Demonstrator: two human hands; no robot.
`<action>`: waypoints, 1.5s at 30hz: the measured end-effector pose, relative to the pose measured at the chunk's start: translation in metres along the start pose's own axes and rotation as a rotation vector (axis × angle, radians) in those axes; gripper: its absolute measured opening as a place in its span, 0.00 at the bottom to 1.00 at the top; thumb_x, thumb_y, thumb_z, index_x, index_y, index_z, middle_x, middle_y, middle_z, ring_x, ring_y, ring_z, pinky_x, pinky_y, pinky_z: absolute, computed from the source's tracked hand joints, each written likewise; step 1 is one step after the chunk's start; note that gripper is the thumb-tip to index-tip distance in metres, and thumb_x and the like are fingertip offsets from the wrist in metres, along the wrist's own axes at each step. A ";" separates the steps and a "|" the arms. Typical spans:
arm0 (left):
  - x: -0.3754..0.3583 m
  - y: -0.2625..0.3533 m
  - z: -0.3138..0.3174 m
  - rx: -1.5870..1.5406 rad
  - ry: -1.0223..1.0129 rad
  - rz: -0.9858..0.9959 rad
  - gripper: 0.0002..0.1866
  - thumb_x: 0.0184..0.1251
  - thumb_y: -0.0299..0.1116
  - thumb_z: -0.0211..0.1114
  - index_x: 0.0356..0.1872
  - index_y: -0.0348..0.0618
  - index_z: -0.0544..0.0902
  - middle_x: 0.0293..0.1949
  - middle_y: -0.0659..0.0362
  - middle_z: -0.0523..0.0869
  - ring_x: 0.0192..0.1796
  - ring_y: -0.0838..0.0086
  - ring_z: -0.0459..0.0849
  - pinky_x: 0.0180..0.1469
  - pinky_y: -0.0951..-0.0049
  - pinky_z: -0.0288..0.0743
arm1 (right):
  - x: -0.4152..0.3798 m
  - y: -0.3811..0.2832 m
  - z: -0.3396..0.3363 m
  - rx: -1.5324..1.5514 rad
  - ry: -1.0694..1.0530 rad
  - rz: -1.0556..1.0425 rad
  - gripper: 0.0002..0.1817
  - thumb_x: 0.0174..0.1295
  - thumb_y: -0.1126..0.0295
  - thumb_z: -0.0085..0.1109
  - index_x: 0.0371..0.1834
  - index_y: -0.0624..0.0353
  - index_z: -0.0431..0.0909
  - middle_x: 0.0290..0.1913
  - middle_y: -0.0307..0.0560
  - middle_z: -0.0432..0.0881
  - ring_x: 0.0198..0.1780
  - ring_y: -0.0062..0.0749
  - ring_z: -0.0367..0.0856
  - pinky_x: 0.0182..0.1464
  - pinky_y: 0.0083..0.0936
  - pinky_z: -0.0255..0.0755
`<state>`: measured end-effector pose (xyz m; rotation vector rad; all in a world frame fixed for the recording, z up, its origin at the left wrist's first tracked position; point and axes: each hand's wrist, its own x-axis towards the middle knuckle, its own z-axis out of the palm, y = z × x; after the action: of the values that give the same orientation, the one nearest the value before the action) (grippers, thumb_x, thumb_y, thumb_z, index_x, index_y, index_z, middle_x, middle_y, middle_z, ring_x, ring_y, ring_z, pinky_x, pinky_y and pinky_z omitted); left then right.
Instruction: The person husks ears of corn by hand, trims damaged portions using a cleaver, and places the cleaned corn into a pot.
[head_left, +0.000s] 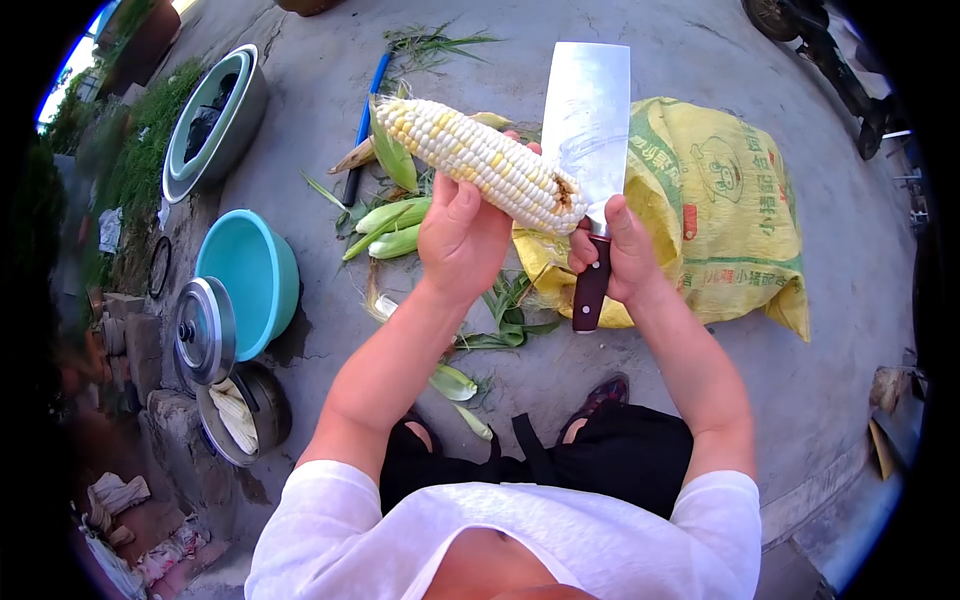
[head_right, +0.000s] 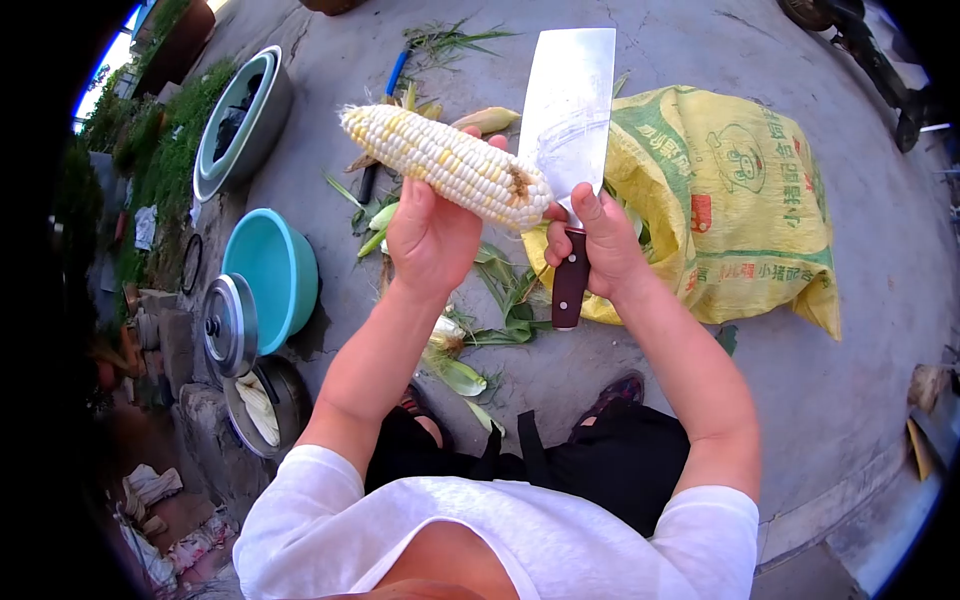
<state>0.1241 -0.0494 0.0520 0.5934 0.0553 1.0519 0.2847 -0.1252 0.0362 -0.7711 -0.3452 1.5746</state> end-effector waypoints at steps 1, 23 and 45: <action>-0.001 0.000 0.001 0.062 -0.007 0.028 0.29 0.64 0.40 0.57 0.64 0.43 0.60 0.62 0.52 0.67 0.67 0.53 0.60 0.68 0.51 0.52 | 0.000 -0.002 0.001 0.000 0.005 -0.005 0.29 0.51 0.47 0.64 0.41 0.60 0.65 0.22 0.40 0.71 0.20 0.21 0.70 0.24 0.22 0.71; -0.017 0.001 -0.022 0.038 -0.001 -0.833 0.37 0.50 0.32 0.67 0.61 0.40 0.58 0.48 0.45 0.75 0.45 0.56 0.81 0.40 0.58 0.81 | -0.017 -0.037 0.003 -1.100 0.189 -0.397 0.09 0.61 0.70 0.54 0.41 0.61 0.75 0.25 0.35 0.78 0.22 0.14 0.72 0.25 0.15 0.67; -0.007 -0.036 -0.001 0.246 0.210 -0.435 0.27 0.45 0.26 0.68 0.49 0.39 0.68 0.41 0.53 0.78 0.38 0.69 0.81 0.44 0.65 0.79 | -0.046 -0.027 0.021 -0.776 0.030 -0.369 0.16 0.60 0.75 0.53 0.52 0.62 0.70 0.32 0.37 0.78 0.24 0.13 0.70 0.26 0.14 0.65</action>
<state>0.1491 -0.0674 0.0316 0.6537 0.4833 0.6827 0.2908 -0.1601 0.0808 -1.2322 -1.0484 1.0581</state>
